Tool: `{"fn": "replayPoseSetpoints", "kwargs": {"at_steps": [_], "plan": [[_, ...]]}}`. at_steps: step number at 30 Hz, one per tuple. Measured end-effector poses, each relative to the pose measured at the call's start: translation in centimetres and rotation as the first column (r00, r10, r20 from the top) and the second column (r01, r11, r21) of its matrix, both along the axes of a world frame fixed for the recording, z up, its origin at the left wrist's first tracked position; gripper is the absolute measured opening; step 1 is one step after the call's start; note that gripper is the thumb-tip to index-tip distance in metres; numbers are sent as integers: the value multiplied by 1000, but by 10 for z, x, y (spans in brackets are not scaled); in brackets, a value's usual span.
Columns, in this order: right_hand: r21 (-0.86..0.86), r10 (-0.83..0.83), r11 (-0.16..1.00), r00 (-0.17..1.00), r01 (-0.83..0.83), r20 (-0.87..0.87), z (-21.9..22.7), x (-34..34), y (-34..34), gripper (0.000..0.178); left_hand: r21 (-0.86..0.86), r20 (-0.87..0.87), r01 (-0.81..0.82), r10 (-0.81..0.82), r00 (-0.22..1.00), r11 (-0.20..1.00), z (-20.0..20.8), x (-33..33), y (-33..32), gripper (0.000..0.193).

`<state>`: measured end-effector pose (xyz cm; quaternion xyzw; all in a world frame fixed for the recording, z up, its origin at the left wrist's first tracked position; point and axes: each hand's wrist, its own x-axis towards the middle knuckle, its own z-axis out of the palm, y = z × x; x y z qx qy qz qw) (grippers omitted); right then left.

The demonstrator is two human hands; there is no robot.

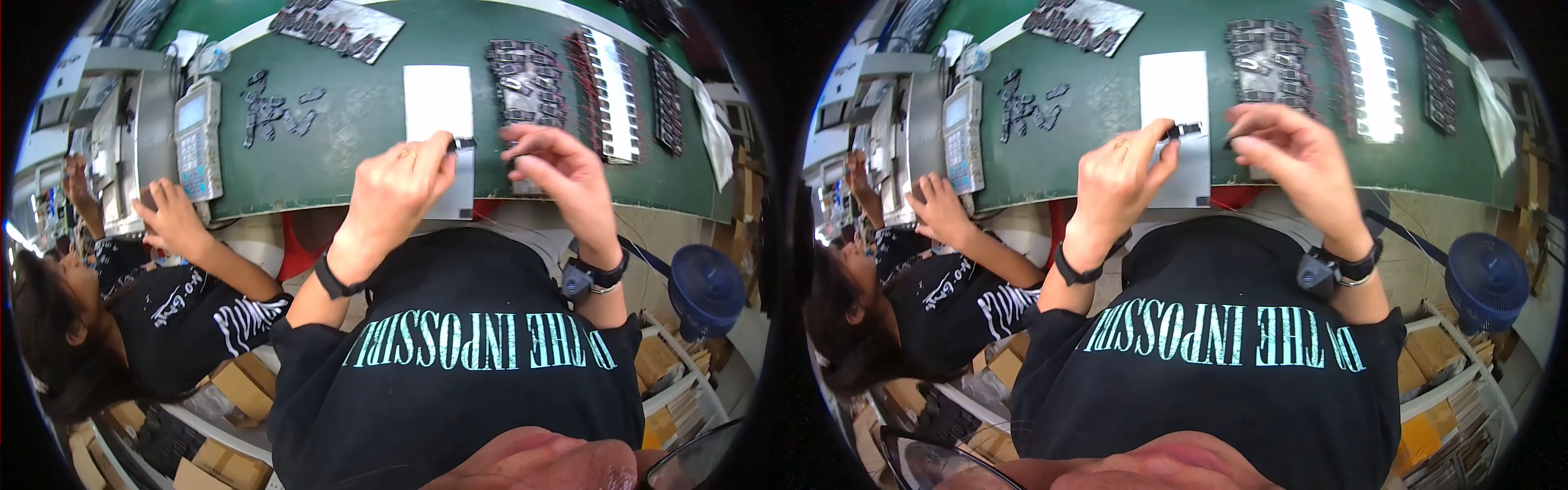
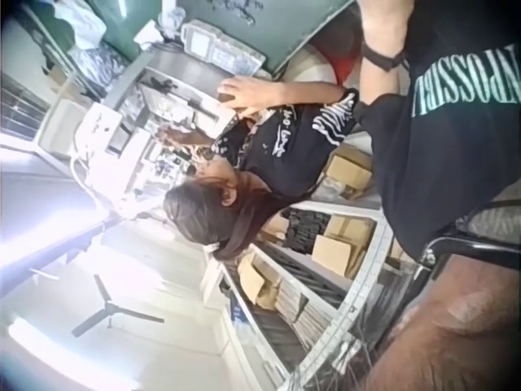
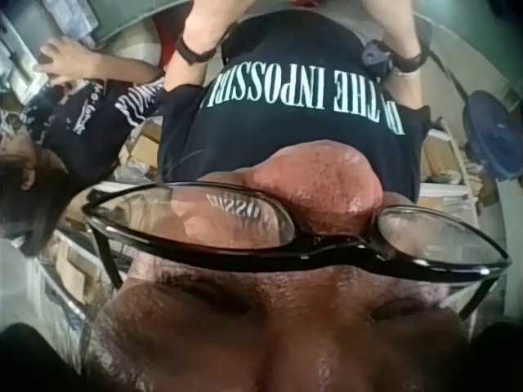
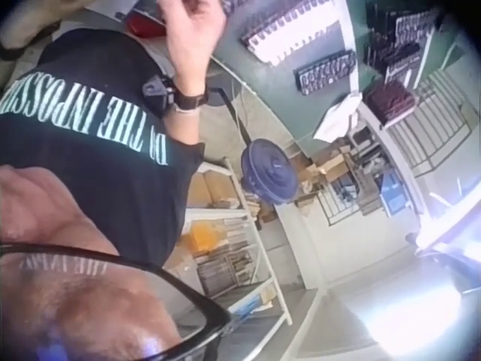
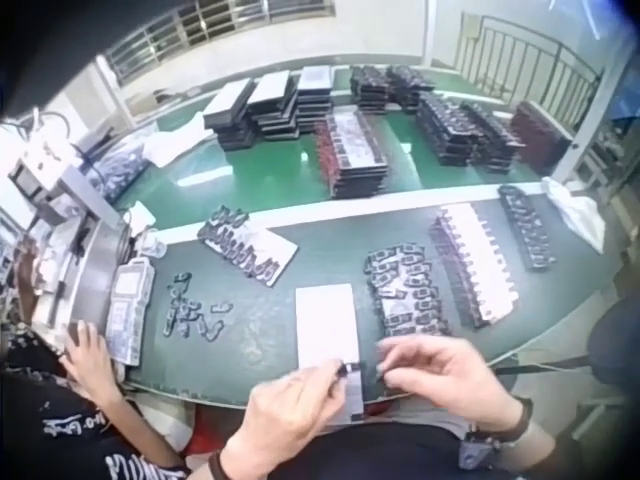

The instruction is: The person picks up a small electronic component and a metal plate, presses the component onto the plate, and then places the assembly onto a stack. This process is repeated multiple times with new components and plates.

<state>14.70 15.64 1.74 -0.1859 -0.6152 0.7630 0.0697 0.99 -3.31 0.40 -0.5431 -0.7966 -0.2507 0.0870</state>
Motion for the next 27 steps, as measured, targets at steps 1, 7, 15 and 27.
{"fn": "replayPoseSetpoints", "kwargs": {"at_steps": [1, 7, 15, 27], "plan": [[32, 53, 998, 998, -54, 45, -1, 1, -3, 14, 11, 45, 42, -43, 998, 999, 5, 7, 2, 25], [-39, 33, 999, 993, -29, 115, -4, 2, -14, 15, 214, 360, 35, -112, 926, 976, -7, 24, 12, 30], [76, -56, 996, 996, 50, 71, -3, 2, -10, 16, 245, 761, -140, -100, 641, 959, -6, 30, 16, 24], [337, -29, 941, 995, -5, 95, 9, -6, -16, 11, 210, 899, -215, -102, 425, 954, 3, 27, 16, 22]]}}
